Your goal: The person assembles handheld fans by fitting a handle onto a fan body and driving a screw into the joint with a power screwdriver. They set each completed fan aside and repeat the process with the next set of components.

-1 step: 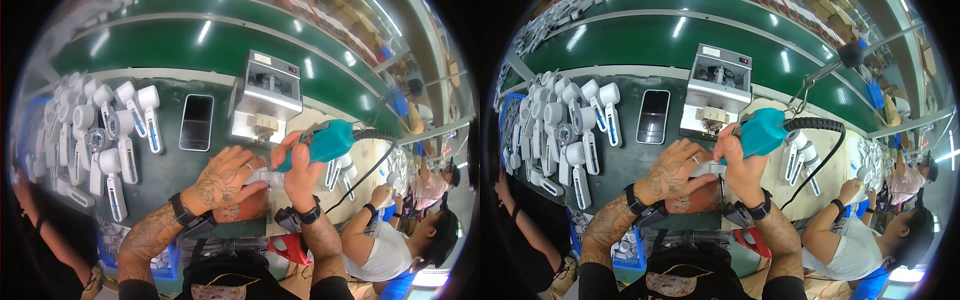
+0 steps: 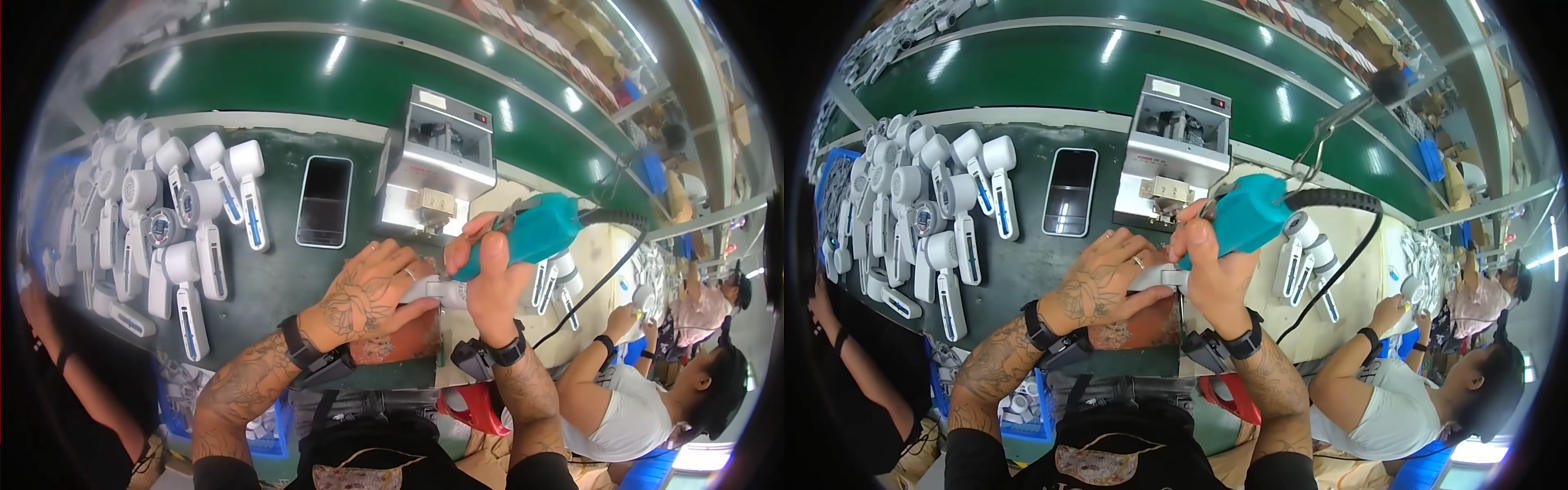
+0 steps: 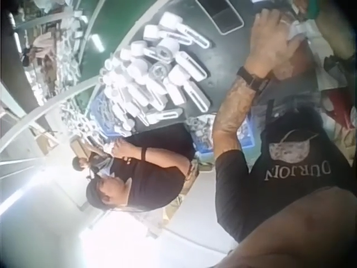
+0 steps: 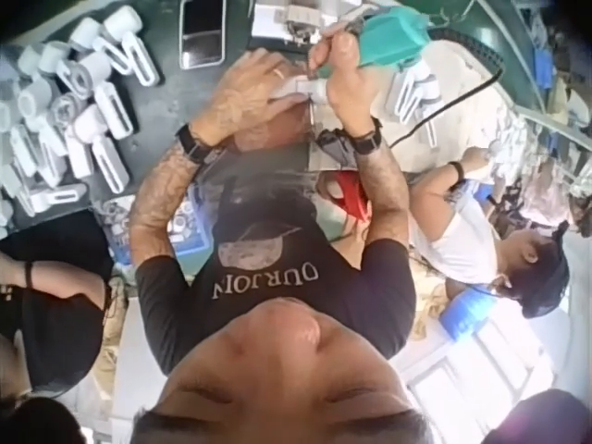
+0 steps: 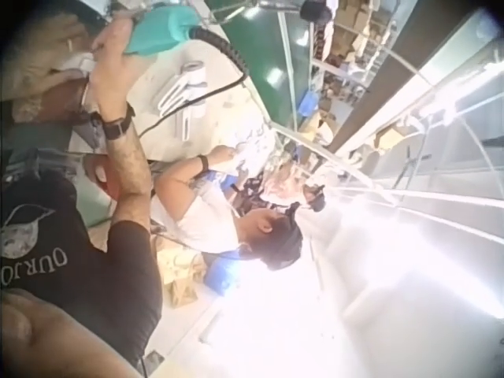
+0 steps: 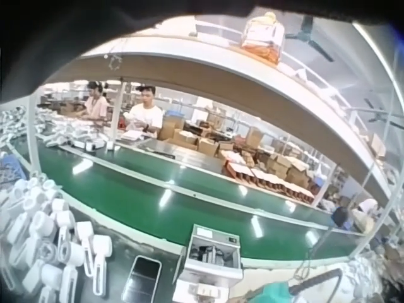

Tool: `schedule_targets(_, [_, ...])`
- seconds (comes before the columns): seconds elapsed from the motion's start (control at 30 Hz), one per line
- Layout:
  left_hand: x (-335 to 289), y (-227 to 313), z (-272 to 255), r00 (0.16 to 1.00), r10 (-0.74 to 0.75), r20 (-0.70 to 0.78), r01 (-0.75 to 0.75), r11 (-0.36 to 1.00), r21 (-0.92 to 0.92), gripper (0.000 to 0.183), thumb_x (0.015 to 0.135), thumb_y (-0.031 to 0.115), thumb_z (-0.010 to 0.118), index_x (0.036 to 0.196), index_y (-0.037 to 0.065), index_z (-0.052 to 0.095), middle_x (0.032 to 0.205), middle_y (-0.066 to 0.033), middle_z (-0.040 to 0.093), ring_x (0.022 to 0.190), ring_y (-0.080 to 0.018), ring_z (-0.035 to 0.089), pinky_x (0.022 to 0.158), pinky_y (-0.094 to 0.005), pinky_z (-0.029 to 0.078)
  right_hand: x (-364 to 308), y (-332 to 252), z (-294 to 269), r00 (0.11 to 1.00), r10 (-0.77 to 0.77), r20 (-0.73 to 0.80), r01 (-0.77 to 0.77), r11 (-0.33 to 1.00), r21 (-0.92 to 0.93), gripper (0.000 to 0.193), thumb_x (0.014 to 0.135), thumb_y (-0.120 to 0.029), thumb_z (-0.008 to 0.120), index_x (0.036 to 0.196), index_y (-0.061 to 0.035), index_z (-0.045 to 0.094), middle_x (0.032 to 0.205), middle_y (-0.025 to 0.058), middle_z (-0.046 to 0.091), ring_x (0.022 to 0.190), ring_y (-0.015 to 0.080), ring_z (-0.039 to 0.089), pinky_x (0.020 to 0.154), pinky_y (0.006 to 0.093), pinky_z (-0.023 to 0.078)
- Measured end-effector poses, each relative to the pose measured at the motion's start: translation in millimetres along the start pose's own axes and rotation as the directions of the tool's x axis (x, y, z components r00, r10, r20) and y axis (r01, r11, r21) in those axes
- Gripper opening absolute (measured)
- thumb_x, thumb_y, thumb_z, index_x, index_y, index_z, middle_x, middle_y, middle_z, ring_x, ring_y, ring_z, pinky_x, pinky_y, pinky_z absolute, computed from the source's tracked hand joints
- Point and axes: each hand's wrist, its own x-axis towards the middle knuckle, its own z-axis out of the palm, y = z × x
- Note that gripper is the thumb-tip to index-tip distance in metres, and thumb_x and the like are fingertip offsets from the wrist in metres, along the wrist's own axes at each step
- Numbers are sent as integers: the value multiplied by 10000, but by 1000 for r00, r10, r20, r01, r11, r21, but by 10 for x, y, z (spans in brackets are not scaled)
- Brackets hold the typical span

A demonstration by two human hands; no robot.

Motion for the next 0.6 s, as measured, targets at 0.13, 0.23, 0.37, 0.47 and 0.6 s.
schedule_targets(0.13, [-23,-5,7,1000,-13,7,13,999,-43,426,841,325,677,1161,47,633,1006,-97,595,937,-280,560,854,-409,464,247,-84,144,987,-151,-53,154,986,66,491,968,-473,579,1024,13,531,694,62,528,614,172,534,575,302,442])
schedule_targets(0.23, [-45,-1,6,1000,-8,6,9,999,-52,424,840,320,665,1163,47,632,1009,-101,596,949,-280,561,866,-408,463,441,14,266,964,-255,-69,257,966,22,467,979,-452,570,1020,11,531,705,66,539,622,172,541,582,305,450])
schedule_targets(0.37, [-40,-14,61,1000,13,-5,-13,997,-77,421,839,313,654,1165,46,632,1025,-109,593,975,-286,559,883,-414,463,442,148,215,962,-273,-1,273,961,54,405,985,-407,577,996,-4,533,706,65,543,614,167,542,573,307,455])
schedule_targets(0.47, [-33,-4,26,999,-17,30,18,999,-43,409,842,297,642,1163,44,631,1042,-114,587,991,-295,551,893,-424,460,433,140,233,976,-218,-17,218,973,76,404,984,-406,576,986,-4,535,695,71,541,606,171,539,564,308,454])
schedule_targets(0.6, [-39,-9,-17,997,-41,58,44,997,-56,401,844,283,632,1164,42,629,1052,-116,581,997,-299,547,904,-427,454,171,-122,206,994,-89,-66,95,992,86,459,955,-444,602,1003,8,534,692,80,536,595,179,531,551,311,446])
